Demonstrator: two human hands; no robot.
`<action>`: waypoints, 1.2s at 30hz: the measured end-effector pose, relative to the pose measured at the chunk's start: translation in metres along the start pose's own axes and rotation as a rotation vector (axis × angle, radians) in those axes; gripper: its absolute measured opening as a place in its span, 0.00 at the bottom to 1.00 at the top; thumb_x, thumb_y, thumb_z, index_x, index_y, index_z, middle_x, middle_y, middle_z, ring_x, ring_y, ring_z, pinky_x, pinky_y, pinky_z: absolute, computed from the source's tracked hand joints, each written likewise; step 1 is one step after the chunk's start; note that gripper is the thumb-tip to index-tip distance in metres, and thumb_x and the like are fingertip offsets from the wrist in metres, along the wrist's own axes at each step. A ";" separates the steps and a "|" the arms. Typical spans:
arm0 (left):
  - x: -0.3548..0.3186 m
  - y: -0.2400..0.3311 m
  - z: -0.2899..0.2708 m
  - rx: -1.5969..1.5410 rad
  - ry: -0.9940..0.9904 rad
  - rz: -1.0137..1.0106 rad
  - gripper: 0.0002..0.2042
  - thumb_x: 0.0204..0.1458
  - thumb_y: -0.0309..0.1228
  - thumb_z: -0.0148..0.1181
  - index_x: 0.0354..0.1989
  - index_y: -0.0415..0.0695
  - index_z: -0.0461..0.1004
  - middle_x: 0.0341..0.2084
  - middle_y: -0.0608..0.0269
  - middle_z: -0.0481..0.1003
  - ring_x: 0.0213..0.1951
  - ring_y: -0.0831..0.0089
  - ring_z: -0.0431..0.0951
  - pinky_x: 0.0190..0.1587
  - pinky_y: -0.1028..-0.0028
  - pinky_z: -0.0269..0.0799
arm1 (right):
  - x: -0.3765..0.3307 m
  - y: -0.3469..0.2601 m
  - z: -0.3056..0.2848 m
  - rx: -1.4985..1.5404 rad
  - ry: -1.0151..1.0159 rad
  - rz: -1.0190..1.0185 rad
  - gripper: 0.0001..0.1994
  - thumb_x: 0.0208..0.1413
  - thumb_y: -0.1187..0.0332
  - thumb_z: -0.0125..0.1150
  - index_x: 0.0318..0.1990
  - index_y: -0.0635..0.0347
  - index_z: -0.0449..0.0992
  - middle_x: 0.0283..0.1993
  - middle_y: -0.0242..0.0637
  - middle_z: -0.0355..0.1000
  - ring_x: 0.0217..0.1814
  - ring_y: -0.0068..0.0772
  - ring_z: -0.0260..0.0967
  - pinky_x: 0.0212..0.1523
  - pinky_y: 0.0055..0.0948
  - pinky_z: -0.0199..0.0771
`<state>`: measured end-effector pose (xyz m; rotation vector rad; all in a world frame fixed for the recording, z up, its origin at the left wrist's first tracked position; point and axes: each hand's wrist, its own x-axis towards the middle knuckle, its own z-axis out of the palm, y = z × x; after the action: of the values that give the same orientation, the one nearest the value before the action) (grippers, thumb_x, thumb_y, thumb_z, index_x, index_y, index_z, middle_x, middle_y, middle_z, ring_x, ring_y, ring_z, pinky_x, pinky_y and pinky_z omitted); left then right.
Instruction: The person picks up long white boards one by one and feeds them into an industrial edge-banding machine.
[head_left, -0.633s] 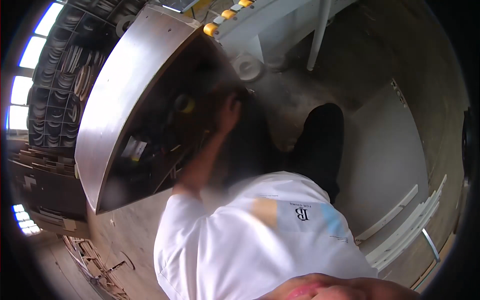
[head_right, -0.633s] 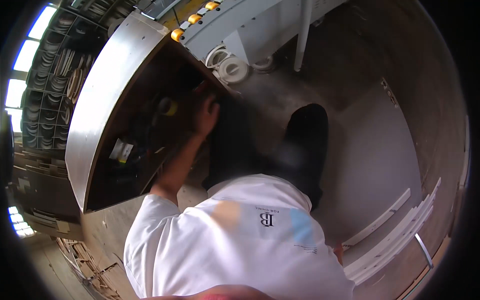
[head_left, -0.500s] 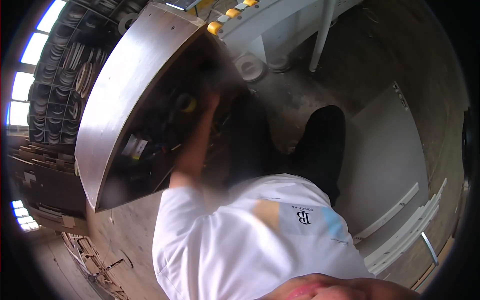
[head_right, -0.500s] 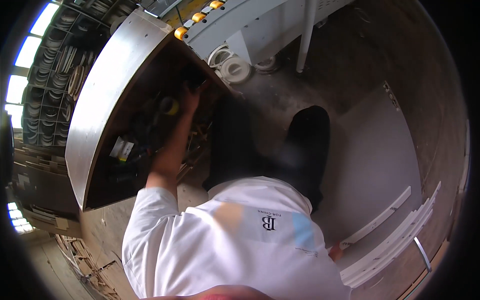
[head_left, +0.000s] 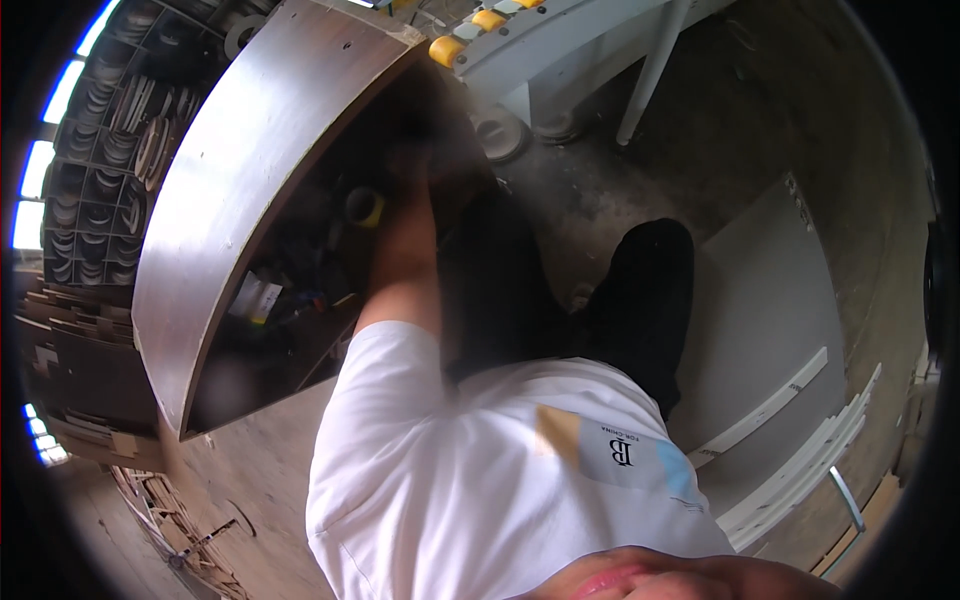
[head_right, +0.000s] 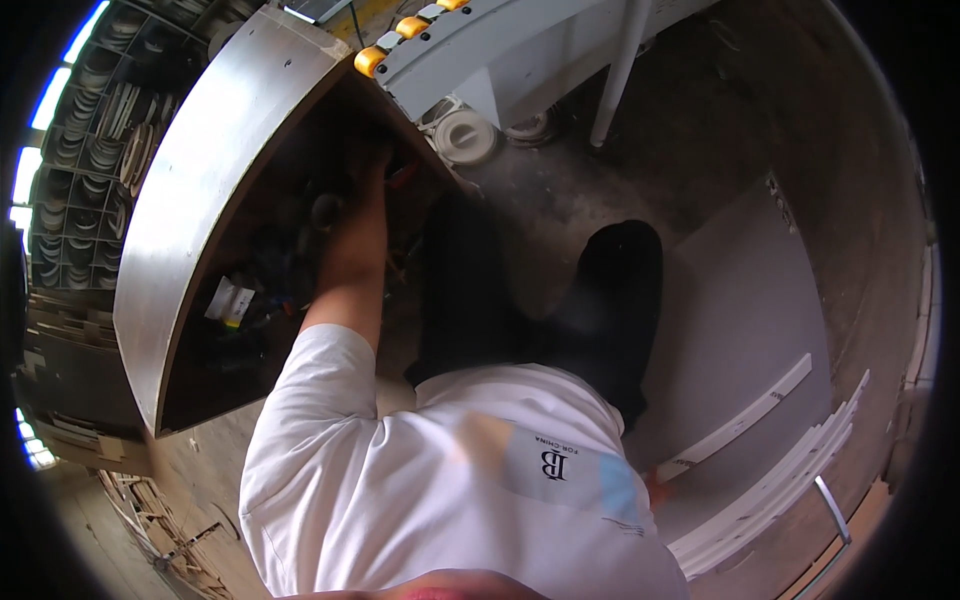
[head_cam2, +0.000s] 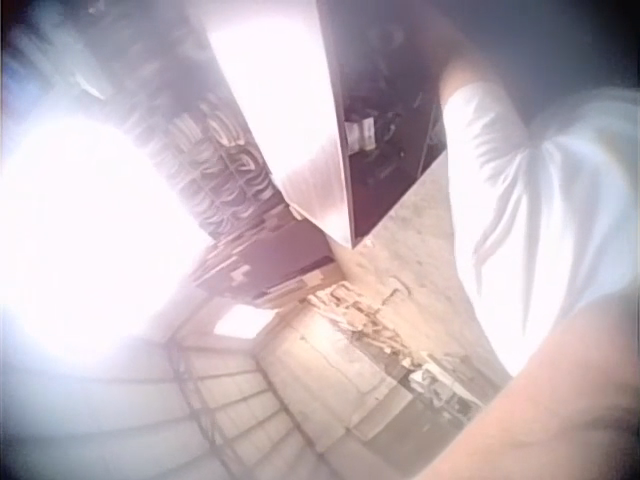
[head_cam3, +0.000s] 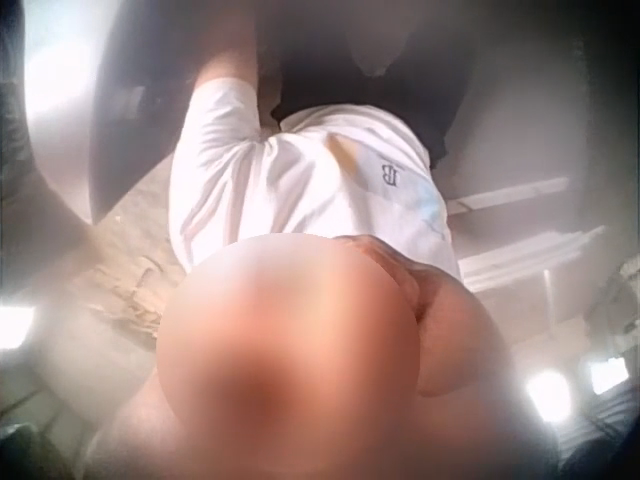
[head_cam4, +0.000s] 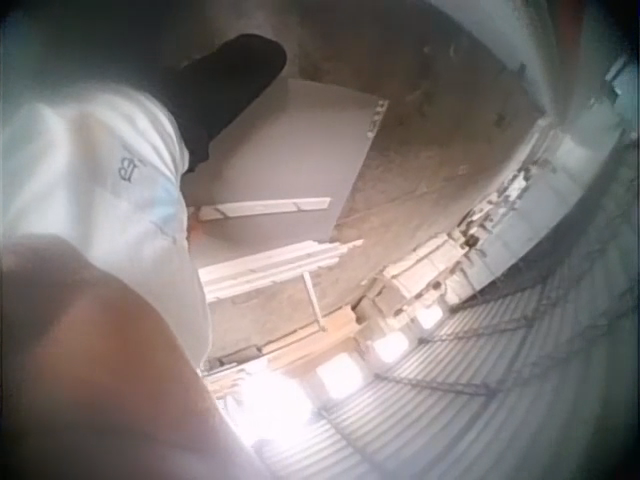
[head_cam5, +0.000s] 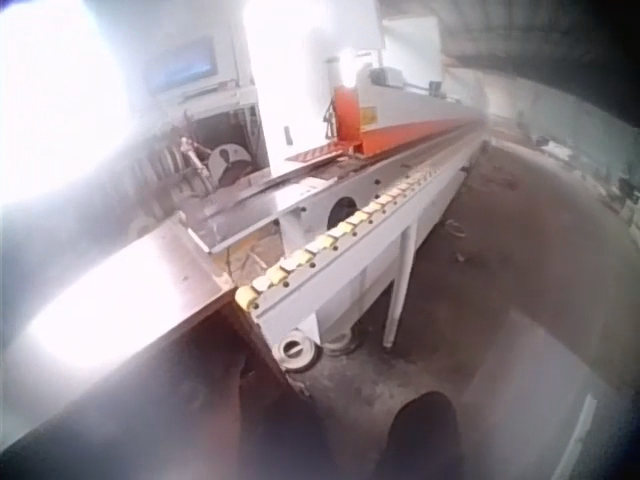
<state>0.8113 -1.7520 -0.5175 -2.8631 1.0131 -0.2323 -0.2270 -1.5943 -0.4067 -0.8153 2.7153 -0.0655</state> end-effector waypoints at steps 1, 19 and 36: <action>-0.004 0.007 -0.004 -0.118 0.033 -0.017 0.23 0.65 0.49 0.57 0.62 0.49 0.78 0.58 0.53 0.79 0.59 0.54 0.80 0.64 0.52 0.73 | -0.003 0.000 -0.002 0.008 0.009 0.001 0.45 0.53 0.38 0.74 0.63 0.74 0.74 0.64 0.59 0.75 0.63 0.61 0.74 0.63 0.50 0.75; -0.226 0.058 -0.269 -0.864 0.216 0.425 0.32 0.58 0.36 0.70 0.70 0.42 0.68 0.67 0.43 0.71 0.67 0.45 0.72 0.69 0.54 0.70 | 0.021 -0.173 -0.099 0.378 0.487 -0.634 0.31 0.50 0.54 0.83 0.51 0.70 0.79 0.50 0.53 0.78 0.51 0.53 0.77 0.56 0.46 0.77; -0.320 0.211 -0.543 -0.446 0.938 1.586 0.11 0.59 0.37 0.59 0.47 0.53 0.78 0.67 0.67 0.74 0.74 0.63 0.66 0.79 0.48 0.57 | -0.230 -0.352 -0.212 0.658 0.467 -1.790 0.30 0.42 0.67 0.84 0.55 0.60 0.81 0.51 0.43 0.77 0.51 0.49 0.78 0.52 0.45 0.81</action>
<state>0.3404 -1.7347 -0.0482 -1.1173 3.2152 -1.2104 0.0780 -1.7728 -0.0963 -2.6714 1.0783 -1.4445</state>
